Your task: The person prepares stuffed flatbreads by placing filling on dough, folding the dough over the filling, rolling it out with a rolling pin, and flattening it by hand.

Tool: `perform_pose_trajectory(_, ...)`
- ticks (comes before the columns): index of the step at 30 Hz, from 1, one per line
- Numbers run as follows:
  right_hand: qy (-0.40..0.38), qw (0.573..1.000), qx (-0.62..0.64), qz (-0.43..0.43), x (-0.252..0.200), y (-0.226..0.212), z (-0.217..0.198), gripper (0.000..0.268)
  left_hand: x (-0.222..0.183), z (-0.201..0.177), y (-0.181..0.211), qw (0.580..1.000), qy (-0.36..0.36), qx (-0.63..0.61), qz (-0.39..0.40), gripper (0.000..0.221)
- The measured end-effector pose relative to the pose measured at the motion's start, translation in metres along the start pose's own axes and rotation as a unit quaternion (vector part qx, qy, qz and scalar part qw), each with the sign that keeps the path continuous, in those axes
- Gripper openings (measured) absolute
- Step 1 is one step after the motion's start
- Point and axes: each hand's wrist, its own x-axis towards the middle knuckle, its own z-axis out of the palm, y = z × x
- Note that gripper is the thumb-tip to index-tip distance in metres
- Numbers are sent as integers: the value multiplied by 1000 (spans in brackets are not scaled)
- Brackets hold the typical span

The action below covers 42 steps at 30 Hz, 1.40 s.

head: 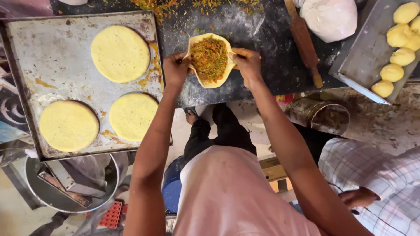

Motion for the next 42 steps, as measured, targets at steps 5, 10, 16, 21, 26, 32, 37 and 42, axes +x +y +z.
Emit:
perform_pose_trajectory(5, 28, 996, -56, -69, -19, -22, -6, 19, 7, -19, 22, 998, -19, 17, 57, 12)
perform_pose_trajectory(10, 40, 993, -69, -85, -34, -33, 8, 15, 10, -11, 31, 997, -47, 5, 64, 12)
perform_pose_trajectory(16, -16, 990, -77, -116, -30, -40, 39, 16, 5, 26, 30, 994, -42, 80, 68, 9)
perform_pose_trajectory(21, -16, 978, -128, -166, -34, -45, 59, 21, -4, 43, 29, 942, 16, 212, 261, 12)
perform_pose_trajectory(26, -5, 962, -201, -187, -31, -46, 67, 22, -14, 52, 35, 914, 18, 274, 300, 15)
perform_pose_trajectory(32, -74, 928, -265, -250, -31, -45, 63, 28, -24, 44, 50, 933, -113, 242, 241, 30)
perform_pose_trajectory(37, -147, 864, -390, -282, -33, -61, 47, 54, -34, 48, 54, 918, -53, 264, 290, 33)
perform_pose_trajectory(42, -202, 821, -443, -297, 10, -87, 37, 43, -36, 58, 49, 929, -4, 286, 236, 20)
